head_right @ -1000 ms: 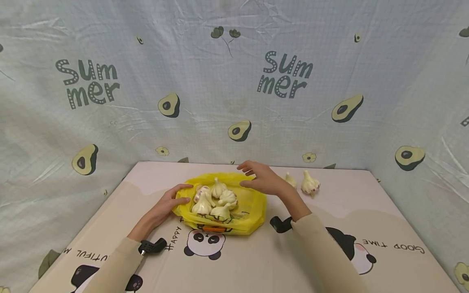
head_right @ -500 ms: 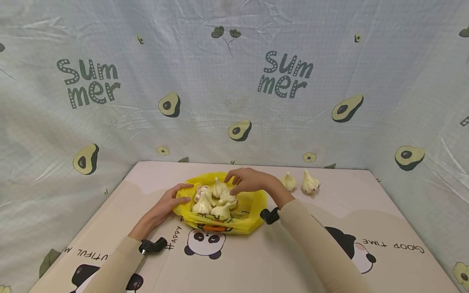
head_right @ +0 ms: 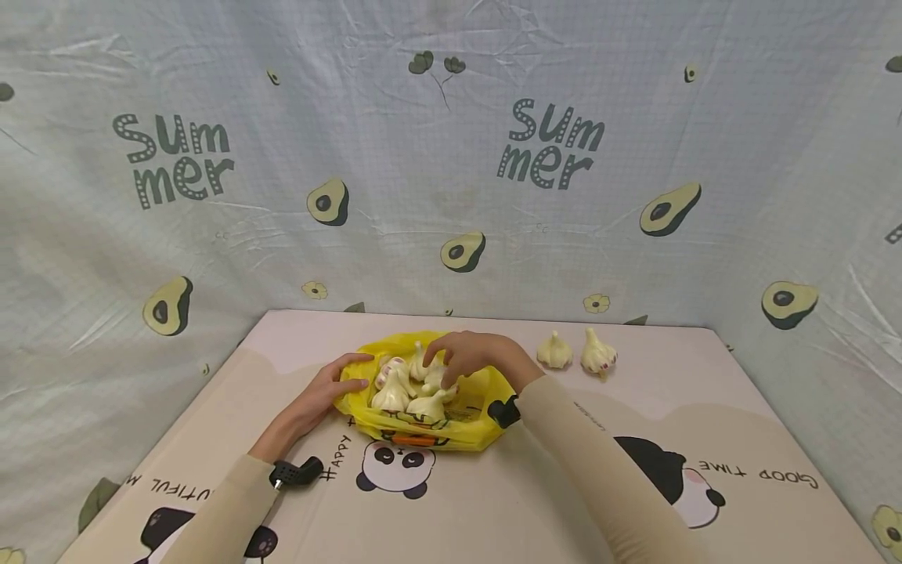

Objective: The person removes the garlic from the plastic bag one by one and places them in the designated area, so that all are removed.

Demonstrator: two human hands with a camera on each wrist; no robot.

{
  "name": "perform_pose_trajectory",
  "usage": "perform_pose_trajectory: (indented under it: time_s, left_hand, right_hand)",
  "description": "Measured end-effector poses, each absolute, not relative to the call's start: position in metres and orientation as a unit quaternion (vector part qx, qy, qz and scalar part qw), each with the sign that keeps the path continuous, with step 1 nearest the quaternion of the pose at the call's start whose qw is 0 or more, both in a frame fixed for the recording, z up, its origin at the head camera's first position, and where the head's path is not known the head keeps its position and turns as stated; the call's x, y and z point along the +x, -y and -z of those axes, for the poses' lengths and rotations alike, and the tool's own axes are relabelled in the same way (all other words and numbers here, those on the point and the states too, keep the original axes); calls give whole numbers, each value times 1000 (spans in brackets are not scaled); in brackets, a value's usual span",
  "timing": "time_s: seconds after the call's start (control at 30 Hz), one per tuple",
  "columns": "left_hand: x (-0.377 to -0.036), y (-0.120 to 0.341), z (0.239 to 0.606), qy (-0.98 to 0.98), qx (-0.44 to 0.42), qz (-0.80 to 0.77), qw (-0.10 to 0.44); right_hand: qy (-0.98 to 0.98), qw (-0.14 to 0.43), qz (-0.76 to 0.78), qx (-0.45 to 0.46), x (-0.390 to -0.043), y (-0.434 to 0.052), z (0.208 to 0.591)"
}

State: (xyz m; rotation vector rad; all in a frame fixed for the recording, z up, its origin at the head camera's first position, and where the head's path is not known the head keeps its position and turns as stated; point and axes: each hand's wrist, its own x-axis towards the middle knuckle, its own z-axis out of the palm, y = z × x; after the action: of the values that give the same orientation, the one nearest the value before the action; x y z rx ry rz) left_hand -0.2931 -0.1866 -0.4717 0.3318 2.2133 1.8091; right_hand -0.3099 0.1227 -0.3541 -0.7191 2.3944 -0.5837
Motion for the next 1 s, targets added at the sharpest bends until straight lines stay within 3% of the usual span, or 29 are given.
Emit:
perform_pose_trajectory:
  time_s: [0.33,1.0]
  left_hand:
    - [-293,186,472,-767,109,-619,126]
    - [-295,187,473,-770,107,-616,123]
  right_hand:
    - [-881,333,219,-255,-317,-116,367]
    - [-886,320,215,-257,-316,-114,375]
